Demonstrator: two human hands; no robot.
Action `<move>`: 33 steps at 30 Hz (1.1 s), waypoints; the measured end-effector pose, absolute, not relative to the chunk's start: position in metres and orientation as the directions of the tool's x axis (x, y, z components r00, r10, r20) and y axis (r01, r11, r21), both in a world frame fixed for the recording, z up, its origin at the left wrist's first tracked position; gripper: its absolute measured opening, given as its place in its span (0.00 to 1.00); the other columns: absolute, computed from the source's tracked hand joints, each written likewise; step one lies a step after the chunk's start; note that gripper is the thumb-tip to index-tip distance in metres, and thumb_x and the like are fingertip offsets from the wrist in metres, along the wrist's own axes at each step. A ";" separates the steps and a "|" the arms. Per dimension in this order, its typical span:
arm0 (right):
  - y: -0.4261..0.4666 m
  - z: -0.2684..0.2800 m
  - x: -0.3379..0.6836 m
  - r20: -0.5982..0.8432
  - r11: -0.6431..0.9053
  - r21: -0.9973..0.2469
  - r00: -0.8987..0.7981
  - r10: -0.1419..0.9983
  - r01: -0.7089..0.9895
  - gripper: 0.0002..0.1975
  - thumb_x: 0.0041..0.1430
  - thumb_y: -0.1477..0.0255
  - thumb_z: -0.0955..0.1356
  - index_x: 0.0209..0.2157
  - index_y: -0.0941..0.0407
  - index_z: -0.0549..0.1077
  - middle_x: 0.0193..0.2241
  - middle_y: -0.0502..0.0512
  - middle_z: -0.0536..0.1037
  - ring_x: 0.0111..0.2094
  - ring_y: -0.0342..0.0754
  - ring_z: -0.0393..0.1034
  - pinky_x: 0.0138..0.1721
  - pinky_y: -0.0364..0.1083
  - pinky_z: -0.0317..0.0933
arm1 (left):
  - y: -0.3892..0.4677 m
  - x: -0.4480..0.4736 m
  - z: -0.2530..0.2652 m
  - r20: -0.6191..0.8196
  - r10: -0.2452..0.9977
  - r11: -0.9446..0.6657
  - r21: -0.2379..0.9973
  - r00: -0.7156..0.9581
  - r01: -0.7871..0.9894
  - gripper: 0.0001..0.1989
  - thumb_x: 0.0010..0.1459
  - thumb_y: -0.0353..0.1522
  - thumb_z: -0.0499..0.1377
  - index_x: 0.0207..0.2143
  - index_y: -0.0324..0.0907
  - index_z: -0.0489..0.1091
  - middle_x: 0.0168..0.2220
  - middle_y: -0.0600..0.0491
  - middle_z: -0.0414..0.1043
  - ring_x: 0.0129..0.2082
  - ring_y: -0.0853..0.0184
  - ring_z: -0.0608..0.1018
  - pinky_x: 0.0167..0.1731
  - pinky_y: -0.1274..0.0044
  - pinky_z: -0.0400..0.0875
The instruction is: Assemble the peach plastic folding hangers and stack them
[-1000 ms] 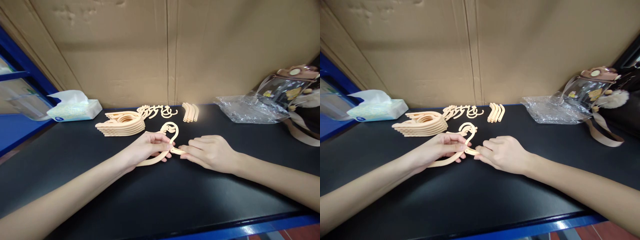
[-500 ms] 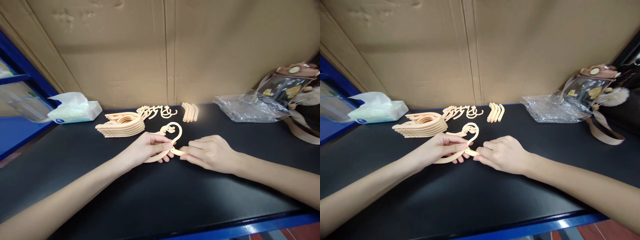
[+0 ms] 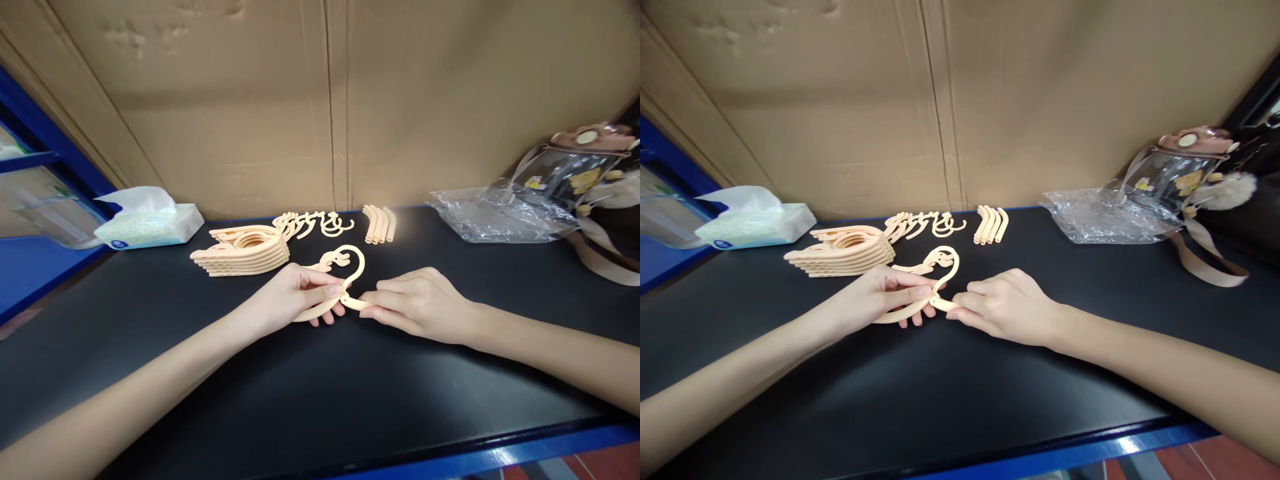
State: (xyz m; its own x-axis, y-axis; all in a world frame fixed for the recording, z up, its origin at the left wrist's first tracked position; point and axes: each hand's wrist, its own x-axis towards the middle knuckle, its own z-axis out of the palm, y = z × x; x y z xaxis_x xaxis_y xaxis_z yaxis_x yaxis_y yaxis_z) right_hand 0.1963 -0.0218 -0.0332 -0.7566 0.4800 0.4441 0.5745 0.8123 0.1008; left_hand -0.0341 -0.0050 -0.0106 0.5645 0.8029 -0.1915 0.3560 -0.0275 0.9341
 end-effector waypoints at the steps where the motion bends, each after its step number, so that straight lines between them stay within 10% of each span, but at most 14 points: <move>1: -0.022 -0.033 0.196 0.443 0.812 0.092 -0.754 0.485 0.576 0.17 0.67 0.64 0.58 0.36 0.55 0.77 0.21 0.48 0.74 0.21 0.39 0.66 0.22 0.42 0.46 | -0.005 -0.034 -0.010 -0.192 0.802 -0.031 0.933 0.566 0.359 0.13 0.56 0.40 0.59 0.38 0.41 0.76 0.31 0.51 0.78 0.27 0.69 0.77 0.23 0.82 0.70; 12: -0.017 -0.032 0.199 0.407 0.838 0.006 -0.767 0.496 0.545 0.16 0.66 0.65 0.60 0.35 0.55 0.76 0.23 0.48 0.76 0.22 0.39 0.67 0.22 0.42 0.46 | -0.012 -0.029 -0.006 -0.187 0.804 -0.118 0.880 0.564 0.460 0.14 0.59 0.40 0.55 0.37 0.38 0.73 0.29 0.51 0.75 0.25 0.69 0.75 0.22 0.81 0.67; 23: -0.008 -0.028 0.203 0.381 0.697 -0.080 -0.625 0.682 0.712 0.24 0.56 0.49 0.64 0.27 0.56 0.73 0.20 0.48 0.73 0.22 0.43 0.65 0.29 0.43 0.53 | -0.028 -0.020 -0.013 0.044 0.802 -0.585 0.256 0.595 0.769 0.16 0.63 0.44 0.49 0.26 0.43 0.56 0.19 0.58 0.61 0.17 0.69 0.64 0.21 0.78 0.47; 33: -0.010 -0.021 0.204 0.607 0.678 -0.003 -0.538 0.585 0.735 0.15 0.63 0.62 0.62 0.42 0.57 0.71 0.43 0.60 0.73 0.45 0.53 0.63 0.45 0.51 0.55 | -0.026 -0.021 -0.017 0.061 0.777 -0.627 0.164 0.626 0.762 0.17 0.65 0.44 0.44 0.28 0.43 0.54 0.20 0.57 0.64 0.19 0.68 0.67 0.21 0.78 0.46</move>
